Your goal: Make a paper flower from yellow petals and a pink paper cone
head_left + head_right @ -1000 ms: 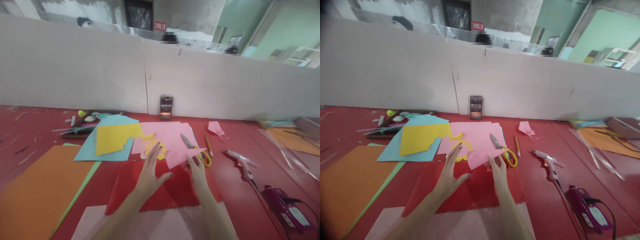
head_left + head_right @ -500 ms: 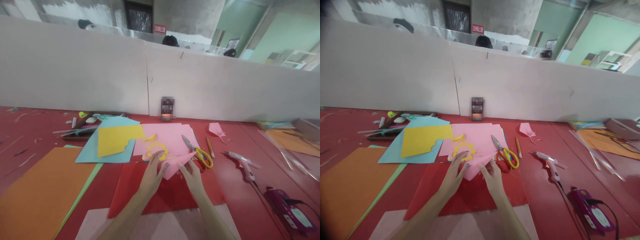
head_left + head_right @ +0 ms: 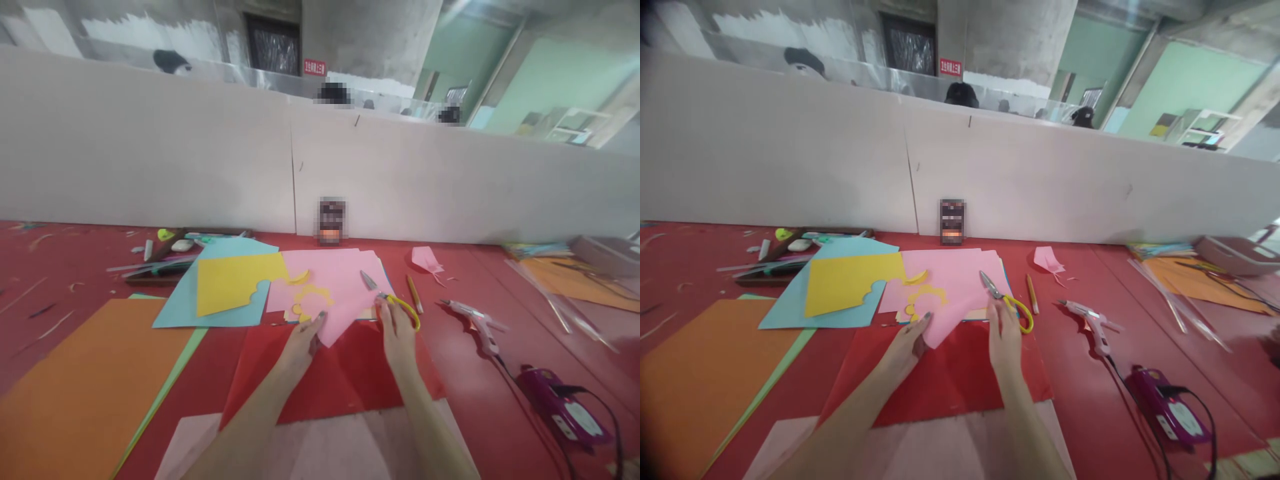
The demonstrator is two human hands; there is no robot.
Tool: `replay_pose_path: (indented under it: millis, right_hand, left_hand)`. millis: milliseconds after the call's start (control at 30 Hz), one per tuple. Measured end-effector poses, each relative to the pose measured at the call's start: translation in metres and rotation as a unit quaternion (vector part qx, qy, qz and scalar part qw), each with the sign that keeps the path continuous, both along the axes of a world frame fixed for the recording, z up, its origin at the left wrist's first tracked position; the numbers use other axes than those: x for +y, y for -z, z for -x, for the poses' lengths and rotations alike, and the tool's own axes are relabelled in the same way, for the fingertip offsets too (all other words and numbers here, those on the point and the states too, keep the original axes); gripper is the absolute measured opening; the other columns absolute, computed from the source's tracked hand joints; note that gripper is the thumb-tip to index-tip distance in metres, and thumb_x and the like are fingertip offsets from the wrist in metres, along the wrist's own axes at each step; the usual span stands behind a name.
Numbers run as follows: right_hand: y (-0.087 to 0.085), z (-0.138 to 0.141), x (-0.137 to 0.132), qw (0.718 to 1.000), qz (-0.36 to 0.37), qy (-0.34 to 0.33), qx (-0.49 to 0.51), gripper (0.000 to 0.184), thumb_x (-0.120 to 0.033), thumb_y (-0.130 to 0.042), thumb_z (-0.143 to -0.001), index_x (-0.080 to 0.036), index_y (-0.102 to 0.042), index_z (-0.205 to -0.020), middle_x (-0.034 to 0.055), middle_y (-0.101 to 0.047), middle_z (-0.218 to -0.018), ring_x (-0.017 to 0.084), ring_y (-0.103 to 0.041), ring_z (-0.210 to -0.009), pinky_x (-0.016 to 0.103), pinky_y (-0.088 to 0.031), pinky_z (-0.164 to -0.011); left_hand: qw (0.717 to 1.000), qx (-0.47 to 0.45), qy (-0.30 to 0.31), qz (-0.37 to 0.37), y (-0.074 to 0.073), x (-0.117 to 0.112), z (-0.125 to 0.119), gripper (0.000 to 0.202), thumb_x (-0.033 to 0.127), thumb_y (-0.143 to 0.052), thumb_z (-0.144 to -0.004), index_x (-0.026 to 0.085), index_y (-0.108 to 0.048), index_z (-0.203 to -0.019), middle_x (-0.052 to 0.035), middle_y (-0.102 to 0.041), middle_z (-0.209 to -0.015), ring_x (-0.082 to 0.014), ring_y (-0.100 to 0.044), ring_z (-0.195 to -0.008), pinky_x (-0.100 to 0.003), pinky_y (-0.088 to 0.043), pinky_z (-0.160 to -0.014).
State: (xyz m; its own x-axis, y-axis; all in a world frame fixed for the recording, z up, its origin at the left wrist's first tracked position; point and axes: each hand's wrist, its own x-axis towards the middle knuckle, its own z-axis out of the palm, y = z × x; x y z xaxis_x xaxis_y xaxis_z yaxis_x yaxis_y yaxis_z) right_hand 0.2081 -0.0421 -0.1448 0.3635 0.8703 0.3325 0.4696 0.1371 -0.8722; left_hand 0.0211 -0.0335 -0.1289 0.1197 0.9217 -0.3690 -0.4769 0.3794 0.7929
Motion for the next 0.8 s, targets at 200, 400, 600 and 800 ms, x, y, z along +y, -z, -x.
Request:
replay_pose_path:
  millis: [200,400,600,800]
  right_hand:
    - [0.015,-0.034,0.013,0.949,0.103,0.143,-0.263,0.033,-0.025,-0.053,-0.071,-0.013,-0.063,-0.1,0.0186,-0.059,-0.101,0.033,-0.049,-0.096,0.045,-0.035,-0.079]
    - [0.022,-0.037,0.027,0.952,0.103,0.124,-0.26,0.026,-0.033,-0.059,-0.071,-0.012,-0.064,-0.087,0.0169,-0.062,-0.083,0.031,-0.052,-0.088,0.042,-0.036,-0.079]
    - [0.016,-0.032,0.027,0.967,0.051,0.12,-0.218,0.03,-0.037,-0.05,-0.078,-0.011,-0.061,-0.089,0.0151,-0.059,-0.088,0.028,-0.05,-0.091,0.04,-0.035,-0.083]
    - [-0.027,0.006,0.014,0.986,0.02,0.146,-0.079,0.036,-0.044,-0.055,-0.074,-0.018,-0.059,-0.098,0.005,-0.053,-0.081,0.019,-0.052,-0.072,0.031,-0.042,-0.068]
  left_hand:
    - [0.988,-0.098,-0.097,0.071,-0.001,0.009,0.008,0.018,0.024,-0.059,-0.078,0.019,-0.061,-0.096,-0.0055,-0.067,-0.099,-0.0133,-0.064,-0.083,-0.02,-0.053,-0.063]
    - [0.985,-0.112,-0.104,0.084,-0.001,0.009,0.006,0.025,0.027,-0.059,-0.079,0.016,-0.059,-0.102,-0.0088,-0.064,-0.108,-0.0143,-0.064,-0.085,-0.018,-0.052,-0.058]
    - [0.984,-0.137,-0.1,0.062,-0.002,0.009,0.008,0.028,0.025,-0.06,-0.077,0.017,-0.057,-0.105,-0.0091,-0.061,-0.114,-0.0155,-0.062,-0.093,-0.02,-0.053,-0.064]
    - [0.981,-0.137,-0.118,0.064,-0.004,0.01,0.01,0.025,0.024,-0.059,-0.078,0.021,-0.056,-0.103,-0.0054,-0.062,-0.111,-0.0156,-0.062,-0.093,-0.019,-0.053,-0.062]
